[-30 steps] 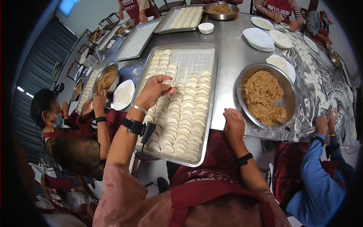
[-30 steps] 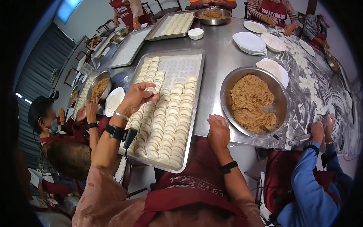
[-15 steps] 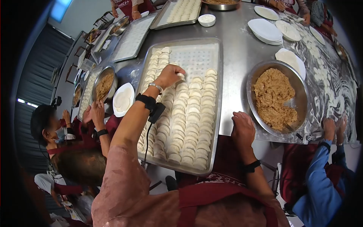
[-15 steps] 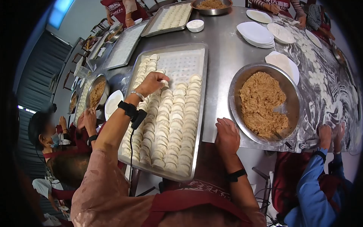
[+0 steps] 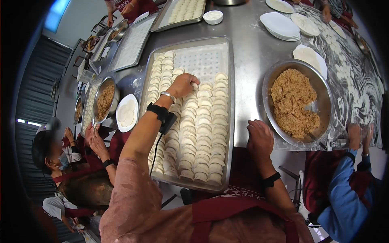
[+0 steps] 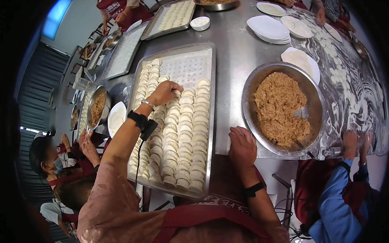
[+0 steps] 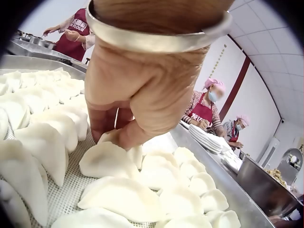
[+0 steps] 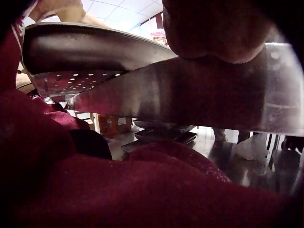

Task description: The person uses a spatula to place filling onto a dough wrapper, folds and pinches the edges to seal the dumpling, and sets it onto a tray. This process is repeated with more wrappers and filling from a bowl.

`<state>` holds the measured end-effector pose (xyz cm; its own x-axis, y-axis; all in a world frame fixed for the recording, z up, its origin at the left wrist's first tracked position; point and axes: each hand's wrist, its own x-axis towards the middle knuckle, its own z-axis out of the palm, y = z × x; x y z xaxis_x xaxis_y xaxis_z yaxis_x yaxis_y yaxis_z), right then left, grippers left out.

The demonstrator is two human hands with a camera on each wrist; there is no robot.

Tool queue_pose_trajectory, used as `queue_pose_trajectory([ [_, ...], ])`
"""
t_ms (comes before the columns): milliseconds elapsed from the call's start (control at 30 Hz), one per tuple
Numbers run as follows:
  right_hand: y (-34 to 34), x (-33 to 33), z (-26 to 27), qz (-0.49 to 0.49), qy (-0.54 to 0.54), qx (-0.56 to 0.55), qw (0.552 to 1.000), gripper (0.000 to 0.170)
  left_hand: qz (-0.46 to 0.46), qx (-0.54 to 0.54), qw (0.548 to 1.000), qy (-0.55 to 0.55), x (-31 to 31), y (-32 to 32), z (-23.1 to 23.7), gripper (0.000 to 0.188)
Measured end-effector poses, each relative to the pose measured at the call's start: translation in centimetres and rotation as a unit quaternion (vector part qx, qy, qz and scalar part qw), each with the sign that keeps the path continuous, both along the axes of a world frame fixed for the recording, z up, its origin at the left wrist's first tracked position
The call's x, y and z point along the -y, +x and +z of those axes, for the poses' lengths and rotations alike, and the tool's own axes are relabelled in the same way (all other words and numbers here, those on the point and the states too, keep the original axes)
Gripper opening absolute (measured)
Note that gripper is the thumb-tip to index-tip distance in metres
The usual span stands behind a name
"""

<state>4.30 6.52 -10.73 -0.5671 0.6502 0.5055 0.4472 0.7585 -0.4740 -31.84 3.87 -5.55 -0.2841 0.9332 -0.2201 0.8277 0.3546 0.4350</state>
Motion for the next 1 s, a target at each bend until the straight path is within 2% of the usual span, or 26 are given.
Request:
queue_pose_trajectory([
  [267, -0.1, 0.0, 0.0, -0.001, 0.008, -0.004, 1.000, 0.013, 0.001, -0.026, 0.998, 0.049, 0.7, 0.7, -0.8, 0.031],
  [333, 0.0, 0.1, 0.0, 0.003, 0.013, -0.003, 1.000, 0.013, -0.038, -0.066, 0.995, 0.065, 1.1, 0.7, -0.6, 0.033],
  [567, 0.1, 0.1, -0.2, 0.007, 0.025, -0.010, 1.000, 0.014, -0.033, -0.101, 0.991, 0.087, 2.1, 1.2, -1.8, 0.034],
  [633, -0.3, 0.3, -0.3, 0.003, 0.040, -0.017, 0.999, 0.014, -0.070, -0.155, 0.980, 0.102, 2.4, 1.0, -2.3, 0.034],
  [733, -0.4, 0.5, 0.0, 0.022, 0.044, -0.016, 0.999, 0.014, -0.014, -0.148, 0.986, 0.075, 2.4, 0.9, -1.7, 0.034],
  [800, -0.4, 0.5, 0.4, 0.029, 0.036, -0.009, 0.999, 0.014, 0.017, -0.133, 0.982, 0.130, 2.7, 0.0, -1.2, 0.035],
  [900, -0.4, 0.7, 0.5, 0.032, 0.024, -0.004, 0.999, 0.016, 0.068, -0.127, 0.969, 0.199, 5.4, -1.0, 3.3, 0.034],
  [933, -0.4, 0.7, 0.5, 0.036, 0.026, -0.005, 0.999, 0.016, 0.108, -0.090, 0.970, 0.196, 6.4, -1.8, 4.5, 0.034],
  [967, -0.4, 0.7, 0.4, 0.036, 0.029, -0.006, 0.999, 0.016, 0.096, -0.151, 0.961, 0.209, 8.1, -2.6, 5.7, 0.032],
  [1000, -0.4, 0.7, 0.4, 0.035, 0.031, -0.007, 0.999, 0.017, 0.127, -0.169, 0.956, 0.202, 9.6, -4.4, 5.3, 0.030],
])
